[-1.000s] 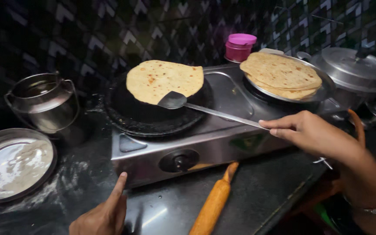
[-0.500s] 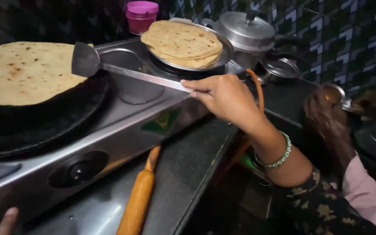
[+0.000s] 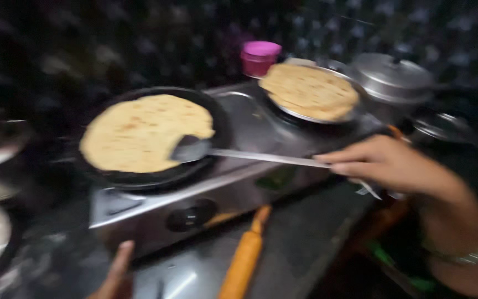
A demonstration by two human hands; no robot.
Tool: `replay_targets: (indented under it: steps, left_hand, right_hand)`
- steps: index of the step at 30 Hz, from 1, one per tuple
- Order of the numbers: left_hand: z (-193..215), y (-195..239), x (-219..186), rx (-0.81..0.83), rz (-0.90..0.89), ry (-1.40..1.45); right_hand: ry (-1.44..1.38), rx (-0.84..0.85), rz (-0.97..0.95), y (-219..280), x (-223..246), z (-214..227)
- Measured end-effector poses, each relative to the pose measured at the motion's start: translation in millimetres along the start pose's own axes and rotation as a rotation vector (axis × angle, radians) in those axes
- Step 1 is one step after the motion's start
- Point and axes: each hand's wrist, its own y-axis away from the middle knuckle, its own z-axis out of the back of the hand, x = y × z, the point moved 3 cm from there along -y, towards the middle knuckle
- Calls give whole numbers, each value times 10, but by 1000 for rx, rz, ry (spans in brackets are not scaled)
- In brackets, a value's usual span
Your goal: The person shapes dough balls into flat rounds, rolls them out with a rolling pin, and cooks them on a flat griddle. They flip the flatbreads with a spatula and apply oil with a brush during cooking, then stack the cooked flatbreads on a plate.
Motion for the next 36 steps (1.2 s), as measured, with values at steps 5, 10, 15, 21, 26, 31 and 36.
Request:
replay_targets:
  steps: [5, 10, 15, 21, 26, 31, 36]
  left_hand:
    - [131, 186, -220, -159, -90, 68]
    - [510, 245, -565, -373, -44, -8]
    - [658, 254, -571, -424, 13, 8]
    - [628, 277, -351, -425, 53, -22]
    - [537, 281, -258, -451, 10, -19]
    - [488, 256, -217, -477, -52, -52]
    - [543, 248, -238, -498, -83, -23]
  right_hand:
    - [43, 131, -147, -434, -1118, 489]
    - [-46, 264, -227, -1173, -2046, 732]
    - [231, 189, -302, -1192, -1450, 778]
    - [-124, 63, -43, -1280, 210, -179]
    - [-802, 251, -31, -1438, 901, -586]
    - [-654, -39, 98, -1282, 1181, -174]
    - [-217, -384, 418, -1021, 1297, -72]
